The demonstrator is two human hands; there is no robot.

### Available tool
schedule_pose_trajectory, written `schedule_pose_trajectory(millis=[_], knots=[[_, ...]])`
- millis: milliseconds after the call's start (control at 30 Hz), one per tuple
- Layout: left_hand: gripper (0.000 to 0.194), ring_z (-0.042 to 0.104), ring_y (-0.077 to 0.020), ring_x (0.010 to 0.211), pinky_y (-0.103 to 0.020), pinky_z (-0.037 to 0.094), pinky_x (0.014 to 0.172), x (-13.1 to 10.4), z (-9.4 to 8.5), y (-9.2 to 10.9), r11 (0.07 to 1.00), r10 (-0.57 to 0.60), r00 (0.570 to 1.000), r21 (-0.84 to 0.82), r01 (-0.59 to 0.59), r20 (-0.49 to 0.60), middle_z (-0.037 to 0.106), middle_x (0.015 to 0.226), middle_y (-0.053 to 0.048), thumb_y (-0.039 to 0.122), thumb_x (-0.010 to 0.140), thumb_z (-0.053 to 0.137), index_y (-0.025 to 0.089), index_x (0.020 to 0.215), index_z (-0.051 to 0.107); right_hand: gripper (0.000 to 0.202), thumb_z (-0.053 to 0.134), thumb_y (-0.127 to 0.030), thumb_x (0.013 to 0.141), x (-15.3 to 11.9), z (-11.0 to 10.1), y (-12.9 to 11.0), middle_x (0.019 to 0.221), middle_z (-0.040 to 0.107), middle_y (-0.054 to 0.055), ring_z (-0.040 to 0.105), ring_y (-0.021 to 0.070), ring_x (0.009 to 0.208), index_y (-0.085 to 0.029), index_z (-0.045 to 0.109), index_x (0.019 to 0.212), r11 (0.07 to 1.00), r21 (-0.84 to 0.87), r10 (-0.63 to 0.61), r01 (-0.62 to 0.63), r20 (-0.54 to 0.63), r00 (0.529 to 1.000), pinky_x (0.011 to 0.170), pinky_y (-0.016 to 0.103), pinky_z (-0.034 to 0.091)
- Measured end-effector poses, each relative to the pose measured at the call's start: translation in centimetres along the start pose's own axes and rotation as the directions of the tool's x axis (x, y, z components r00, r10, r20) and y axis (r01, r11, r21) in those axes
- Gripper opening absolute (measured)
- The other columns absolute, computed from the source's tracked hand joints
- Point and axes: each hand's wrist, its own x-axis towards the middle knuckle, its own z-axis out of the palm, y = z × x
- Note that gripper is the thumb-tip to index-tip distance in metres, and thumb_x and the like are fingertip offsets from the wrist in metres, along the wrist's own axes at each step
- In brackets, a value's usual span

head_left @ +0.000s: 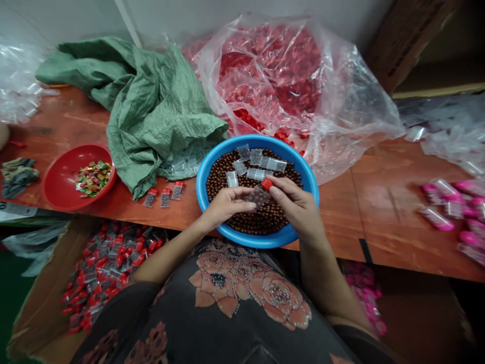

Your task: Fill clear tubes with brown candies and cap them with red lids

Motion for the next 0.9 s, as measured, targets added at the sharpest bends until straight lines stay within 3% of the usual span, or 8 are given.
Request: schedule_pose_trajectory(millis=[133,300,500,633,800,900], knots=[[0.047,0.069,-0.0176,0.103,-0.035,0.048,0.102,-0.4,-0.1,0.2,0.992,0.062,0.997,0.113,-0.056,-0.051,0.074,0.115,-0.009,0.022,0.07,0.08,0.016,0.116,0.073,0.033,0.057,-0.03,0.096,-0.1,0.2,-0.2,0.111,0.069,0.003,0.065,0.0176,0.103,-0.035,0.066,0.127,0.98,-0.148,-0.123,0.131,0.061,0.991,0.094,0.039,0.054],[0.044,0.068,-0.019,0.108,-0.036,0.047,0.105,-0.9,-0.1,0.5,0.964,0.117,0.992,0.247,-0.101,-0.051,0.073,0.12,-0.008,0.026,0.075,0.076,0.019,0.118,0.073,0.043,0.055,-0.025,0.096,-0.6,0.8,-0.2,0.111,0.067,0.005,0.064,0.0196,0.103,-0.036,0.058,0.137,0.931,-0.248,-0.263,0.267,0.051,0.964,0.09,0.041,0.055],[0.04,0.068,-0.0179,0.107,-0.035,0.047,0.105,-1.0,-0.2,0.7,0.94,0.15,0.988,0.316,-0.13,-0.04,0.074,0.119,-0.004,0.025,0.078,0.075,0.023,0.118,0.073,0.045,0.054,-0.021,0.096,-1.2,1.5,-0.4,0.105,0.067,0.004,0.065,0.0184,0.095,-0.04,0.057,0.137,0.917,-0.268,-0.305,0.295,0.005,0.952,0.083,0.038,0.057],[0.037,0.069,-0.0177,0.104,-0.034,0.048,0.102,-1.2,-0.4,1.0,0.915,0.192,0.98,0.369,-0.161,-0.049,0.076,0.113,-0.003,0.024,0.077,0.076,0.023,0.114,0.075,0.049,0.054,-0.019,0.096,-1.2,1.5,-0.2,0.105,0.067,0.003,0.065,0.0177,0.094,-0.041,0.054,0.14,0.896,-0.278,-0.35,0.346,0.037,0.936,0.081,0.036,0.057],[0.038,0.068,-0.018,0.099,-0.033,0.05,0.098,-1.2,-0.1,1.2,0.926,0.206,0.975,0.339,-0.167,-0.083,0.076,0.11,-0.004,0.028,0.074,0.079,0.02,0.112,0.075,0.08,0.072,-0.035,0.084,-1.0,1.9,0.5,0.127,0.059,0.012,0.06,0.0281,0.114,-0.031,0.032,0.154,0.78,-0.442,-0.417,0.442,0.16,0.895,0.093,0.047,0.057],[0.033,0.067,-0.0166,0.093,-0.03,0.051,0.091,-0.5,0.7,0.6,0.959,0.225,0.965,0.207,-0.194,-0.138,0.075,0.1,-0.005,0.044,0.083,0.07,0.018,0.104,0.073,0.081,0.071,-0.037,0.084,-1.0,2.4,0.6,0.128,0.057,0.015,0.059,0.0297,0.117,-0.027,0.029,0.153,0.742,-0.476,-0.431,0.472,0.201,0.88,0.094,0.051,0.056]])
